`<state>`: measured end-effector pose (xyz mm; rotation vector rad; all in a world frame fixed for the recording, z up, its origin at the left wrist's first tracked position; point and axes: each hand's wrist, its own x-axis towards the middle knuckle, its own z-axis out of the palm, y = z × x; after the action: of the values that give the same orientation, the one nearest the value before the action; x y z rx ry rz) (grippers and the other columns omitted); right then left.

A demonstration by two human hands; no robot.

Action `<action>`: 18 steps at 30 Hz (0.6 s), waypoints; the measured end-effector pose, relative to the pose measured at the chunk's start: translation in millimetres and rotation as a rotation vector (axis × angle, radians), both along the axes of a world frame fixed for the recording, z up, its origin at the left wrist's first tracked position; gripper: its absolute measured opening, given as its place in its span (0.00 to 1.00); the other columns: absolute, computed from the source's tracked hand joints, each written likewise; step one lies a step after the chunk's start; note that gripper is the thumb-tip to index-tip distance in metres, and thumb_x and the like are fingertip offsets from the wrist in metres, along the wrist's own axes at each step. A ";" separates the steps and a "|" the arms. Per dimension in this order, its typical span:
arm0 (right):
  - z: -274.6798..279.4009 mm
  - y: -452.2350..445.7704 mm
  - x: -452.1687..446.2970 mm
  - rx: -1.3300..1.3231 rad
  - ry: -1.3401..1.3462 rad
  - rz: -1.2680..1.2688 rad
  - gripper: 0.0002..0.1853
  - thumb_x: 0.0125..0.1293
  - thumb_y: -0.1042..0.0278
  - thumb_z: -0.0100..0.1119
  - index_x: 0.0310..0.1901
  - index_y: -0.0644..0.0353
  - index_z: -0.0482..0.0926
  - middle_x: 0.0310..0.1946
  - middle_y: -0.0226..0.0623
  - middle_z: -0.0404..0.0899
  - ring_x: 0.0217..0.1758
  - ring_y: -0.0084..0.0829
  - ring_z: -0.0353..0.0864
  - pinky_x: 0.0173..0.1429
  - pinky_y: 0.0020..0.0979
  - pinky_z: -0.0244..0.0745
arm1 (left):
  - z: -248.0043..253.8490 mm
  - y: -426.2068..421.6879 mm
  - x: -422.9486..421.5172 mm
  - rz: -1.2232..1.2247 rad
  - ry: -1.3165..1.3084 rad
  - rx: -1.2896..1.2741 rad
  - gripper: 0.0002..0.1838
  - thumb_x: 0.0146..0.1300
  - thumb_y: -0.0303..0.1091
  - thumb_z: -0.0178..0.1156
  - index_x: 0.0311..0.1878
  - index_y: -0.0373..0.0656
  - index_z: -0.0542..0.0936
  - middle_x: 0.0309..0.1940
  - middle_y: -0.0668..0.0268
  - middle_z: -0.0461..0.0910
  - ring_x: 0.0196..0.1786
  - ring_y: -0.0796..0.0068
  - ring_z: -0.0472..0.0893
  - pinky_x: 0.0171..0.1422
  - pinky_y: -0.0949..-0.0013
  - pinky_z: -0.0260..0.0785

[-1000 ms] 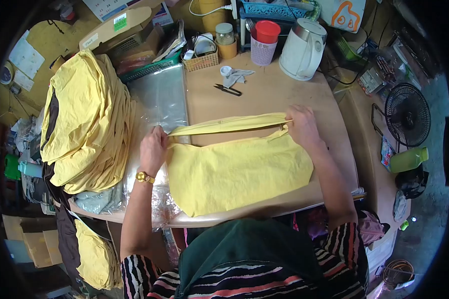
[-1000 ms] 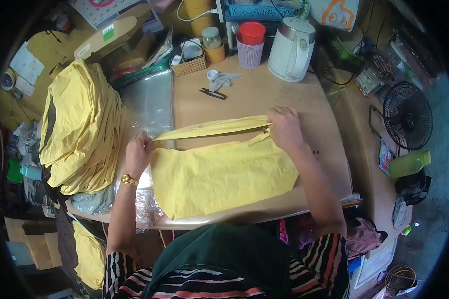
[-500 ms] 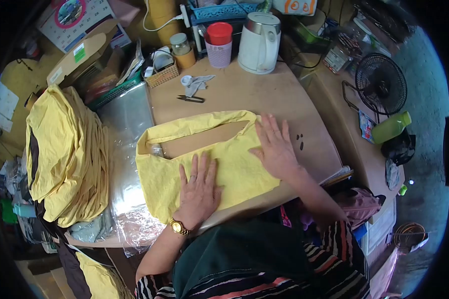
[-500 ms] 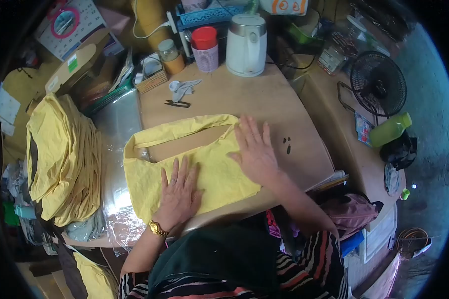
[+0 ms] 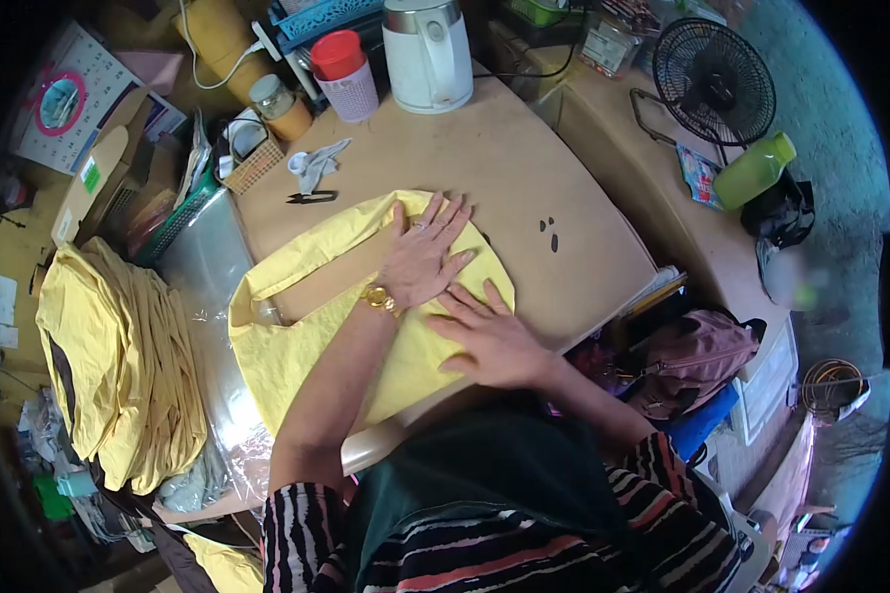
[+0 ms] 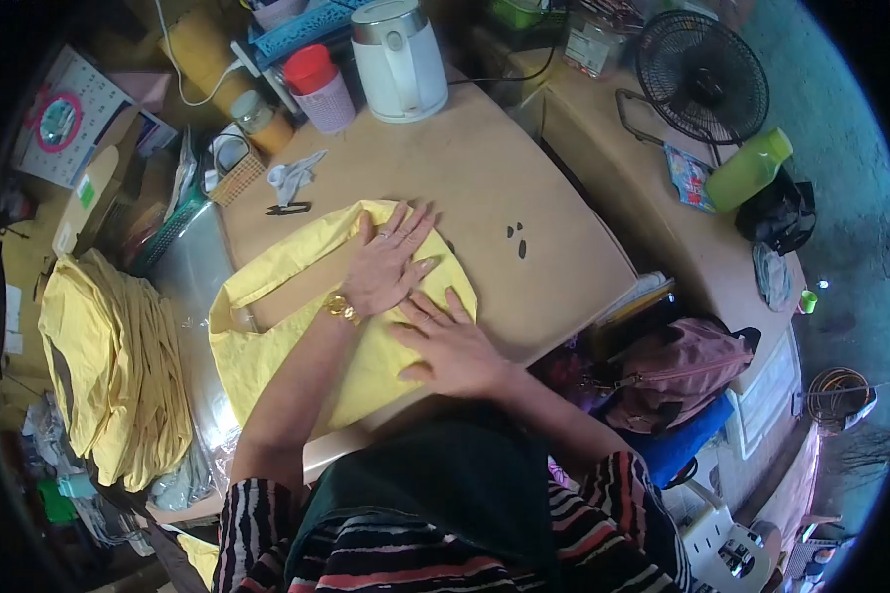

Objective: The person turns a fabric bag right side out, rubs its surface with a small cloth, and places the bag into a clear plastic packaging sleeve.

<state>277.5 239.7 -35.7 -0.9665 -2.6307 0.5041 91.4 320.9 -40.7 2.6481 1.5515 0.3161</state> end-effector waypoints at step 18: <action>-1.9 49.9 47.1 -0.252 0.528 -0.204 0.15 0.51 0.78 0.67 0.43 0.62 0.81 0.30 0.33 0.73 0.34 0.29 0.76 0.44 0.34 0.71 | 71.1 -130.3 -1.4 0.274 -0.524 -0.723 0.26 0.72 0.31 0.45 0.73 0.51 0.61 0.64 0.50 0.70 0.70 0.52 0.66 0.76 0.48 0.52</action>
<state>324.7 289.7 -37.5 -0.9941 -2.0097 0.9123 90.0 190.6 30.4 1.6517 1.4689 0.3398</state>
